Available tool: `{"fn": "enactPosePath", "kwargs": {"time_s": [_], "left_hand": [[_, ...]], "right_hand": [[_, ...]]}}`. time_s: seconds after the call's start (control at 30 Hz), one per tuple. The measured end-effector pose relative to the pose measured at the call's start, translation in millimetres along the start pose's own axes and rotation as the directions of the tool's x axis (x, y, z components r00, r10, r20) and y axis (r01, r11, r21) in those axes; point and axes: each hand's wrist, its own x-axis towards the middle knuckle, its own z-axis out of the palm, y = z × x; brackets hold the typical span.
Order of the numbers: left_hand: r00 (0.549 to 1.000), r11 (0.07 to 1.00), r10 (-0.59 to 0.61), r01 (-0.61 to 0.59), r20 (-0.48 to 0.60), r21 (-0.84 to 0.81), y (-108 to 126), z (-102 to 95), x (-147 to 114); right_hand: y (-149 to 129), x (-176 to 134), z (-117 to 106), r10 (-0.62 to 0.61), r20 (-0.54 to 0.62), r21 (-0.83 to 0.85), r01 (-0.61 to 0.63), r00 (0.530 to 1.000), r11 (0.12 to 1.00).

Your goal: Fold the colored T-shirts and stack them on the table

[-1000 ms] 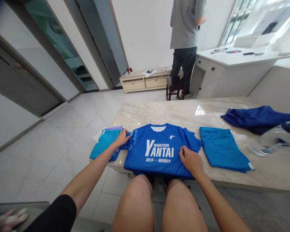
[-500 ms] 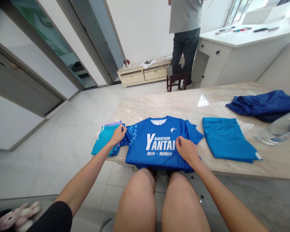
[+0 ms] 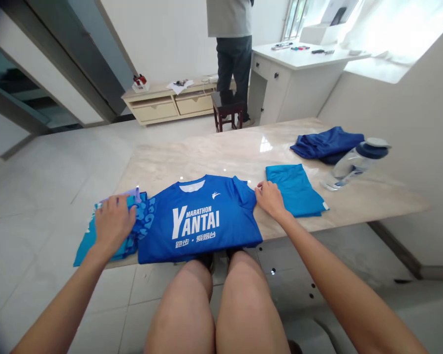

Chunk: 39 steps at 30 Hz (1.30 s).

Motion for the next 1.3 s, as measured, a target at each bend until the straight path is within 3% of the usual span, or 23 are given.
{"fn": "enactPosePath", "kwargs": {"time_s": [0.07, 0.13, 0.23, 0.3, 0.37, 0.5, 0.63, 0.7, 0.8, 0.93, 1.07, 1.2, 1.3], "left_hand": [[0.993, 0.989, 0.119, -0.121, -0.030, -0.085, 39, 13.1, -18], [0.972, 0.952, 0.232, -0.218, 0.043, -0.214, 78, 30.8, -35], [0.951, 0.911, 0.264, -0.190, 0.162, -0.366, 114, 60.1, -53], [0.952, 0.898, 0.248, -0.157, 0.178, -0.411, 120, 74.4, -59], [0.955, 0.893, 0.242, -0.150, 0.171, -0.425, 119, 81.0, -62], [0.948, 0.898, 0.254, -0.159, 0.189, -0.411, 116, 77.5, -63], [0.947, 0.903, 0.249, -0.151, 0.204, -0.401, 118, 68.8, -60], [0.938, 0.898, 0.264, -0.153, 0.225, -0.414, 115, 65.2, -58], [0.935, 0.891, 0.263, -0.141, 0.237, -0.432, 101, 63.3, -59], [0.962, 0.901, 0.213, -0.126, 0.171, -0.416, 79, 70.2, -74], [0.963, 0.901, 0.215, -0.133, 0.160, -0.412, 74, 76.7, -88], [0.966, 0.901, 0.208, -0.127, 0.155, -0.416, 77, 76.0, -88], [0.968, 0.902, 0.212, -0.141, 0.134, -0.409, 78, 74.4, -87]], "right_hand": [[-8, 3, 6, 0.028, 0.023, -0.057, -0.026, 0.999, 0.998], [-19, 5, 9, 0.022, 0.035, -0.115, -0.018, 0.999, 0.993], [-27, 5, 6, -0.022, 0.116, -0.114, 0.036, 0.993, 0.993], [-23, 2, -1, 0.003, 0.161, -0.045, 0.004, 0.987, 0.999], [-13, -2, -9, 0.135, 0.148, 0.074, -0.147, 0.980, 0.986], [0, -15, -20, 0.426, 0.170, 0.290, -0.459, 0.888, 0.840], [-16, -21, -20, 0.505, 0.272, 0.395, -0.574, 0.819, 0.717], [-27, -22, -23, 0.515, 0.286, 0.432, -0.588, 0.808, 0.683], [-30, -29, -32, 0.511, 0.252, 0.429, -0.568, 0.822, 0.702], [-13, -44, -46, 0.481, 0.178, 0.311, -0.512, 0.859, 0.800], [-11, -47, -49, 0.430, 0.159, 0.217, -0.457, 0.889, 0.863], [-57, -49, -43, 0.271, 0.036, 0.226, -0.272, 0.962, 0.935], [-106, -55, -36, 0.040, 0.097, 0.353, -0.072, 0.994, 0.933]]}}
